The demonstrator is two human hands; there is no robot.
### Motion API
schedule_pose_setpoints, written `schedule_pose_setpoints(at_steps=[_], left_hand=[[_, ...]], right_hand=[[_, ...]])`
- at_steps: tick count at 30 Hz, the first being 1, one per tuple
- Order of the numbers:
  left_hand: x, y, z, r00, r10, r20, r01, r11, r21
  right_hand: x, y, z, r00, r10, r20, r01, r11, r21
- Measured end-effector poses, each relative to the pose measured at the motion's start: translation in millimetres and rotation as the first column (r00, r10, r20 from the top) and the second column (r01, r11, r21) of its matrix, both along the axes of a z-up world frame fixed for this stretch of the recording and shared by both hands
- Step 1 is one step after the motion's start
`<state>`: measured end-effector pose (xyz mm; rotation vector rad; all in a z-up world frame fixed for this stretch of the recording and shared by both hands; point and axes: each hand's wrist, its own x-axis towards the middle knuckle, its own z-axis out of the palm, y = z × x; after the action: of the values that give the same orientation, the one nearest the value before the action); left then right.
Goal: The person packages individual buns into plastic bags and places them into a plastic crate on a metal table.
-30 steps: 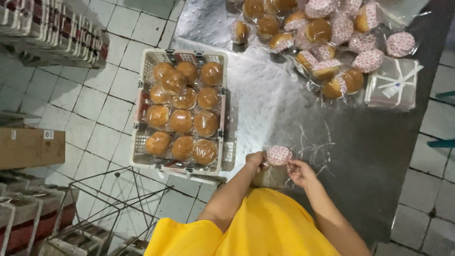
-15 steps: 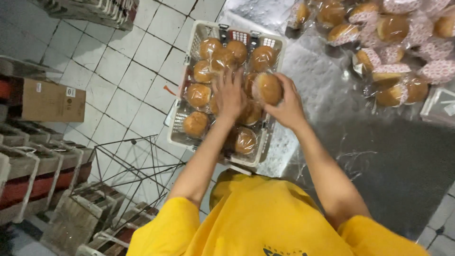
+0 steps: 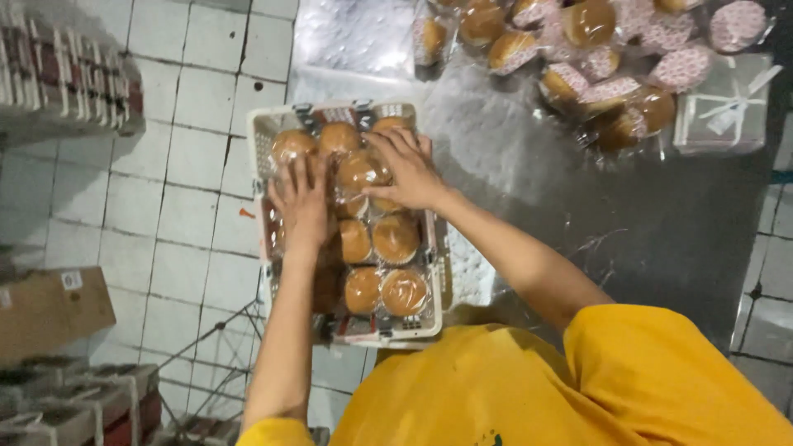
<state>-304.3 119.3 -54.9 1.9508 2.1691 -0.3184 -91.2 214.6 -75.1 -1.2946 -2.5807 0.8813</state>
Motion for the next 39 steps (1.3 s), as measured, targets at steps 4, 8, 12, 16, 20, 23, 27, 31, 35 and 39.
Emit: schedule_pose_setpoints(at_steps=[4,8,12,16,20,23,27,31,35,39], left_hand=[[70.9,-11.7,15.7,0.957,0.01,0.29,-0.097,0.953,0.287],[160.2,-19.9,11.0,0.765,-0.214,0.607,-0.026,0.932,0.361],[236.5,-24.5,-25.3,0.645,-0.308,0.699,0.119,0.944,0.307],[296.3,-17.9,-34.5,0.435,-0.021,0.9,0.106,0.994,-0.028],[341.9,-1.8,-19.0,0.153,0.164,0.974,-0.062,0.986,-0.157],[360.0,2.9,13.5,0.217,0.053,0.975,-0.051,0.998,-0.043],[368.3,-5.1,54.8,0.165,0.157,0.974,-0.001,0.987,-0.159],[360.3,-33.9,12.5,-0.174,0.298,0.938,-0.1,0.943,-0.318],[340.8,-65.6,-9.1,-0.55,0.319,0.772,0.097,0.942,-0.32],[317.1,-73.0,27.8,-0.516,0.216,0.829,0.063,0.975,-0.215]], right_hand=[[119.6,68.5,-10.1,0.911,-0.311,-0.271,0.375,0.898,0.229],[258.6,123.1,-42.7,0.74,-0.486,0.465,0.468,0.868,0.163],[338.9,121.3,-82.7,0.733,-0.284,0.618,0.259,0.957,0.133],[377.6,107.8,-102.2,0.886,-0.459,0.071,0.427,0.865,0.262],[355.3,35.3,-40.1,0.446,-0.722,-0.529,0.622,0.675,-0.396],[317.3,-44.7,42.4,0.122,-0.961,-0.25,0.349,0.277,-0.895],[311.8,-127.5,38.4,0.116,-0.958,-0.262,0.124,0.276,-0.953],[330.3,-162.0,36.6,0.349,-0.778,-0.523,0.453,0.628,-0.633],[322.4,-173.8,33.3,0.249,-0.753,-0.609,0.271,0.658,-0.703],[314.3,-188.2,38.3,0.207,-0.744,-0.636,0.15,0.666,-0.731]])
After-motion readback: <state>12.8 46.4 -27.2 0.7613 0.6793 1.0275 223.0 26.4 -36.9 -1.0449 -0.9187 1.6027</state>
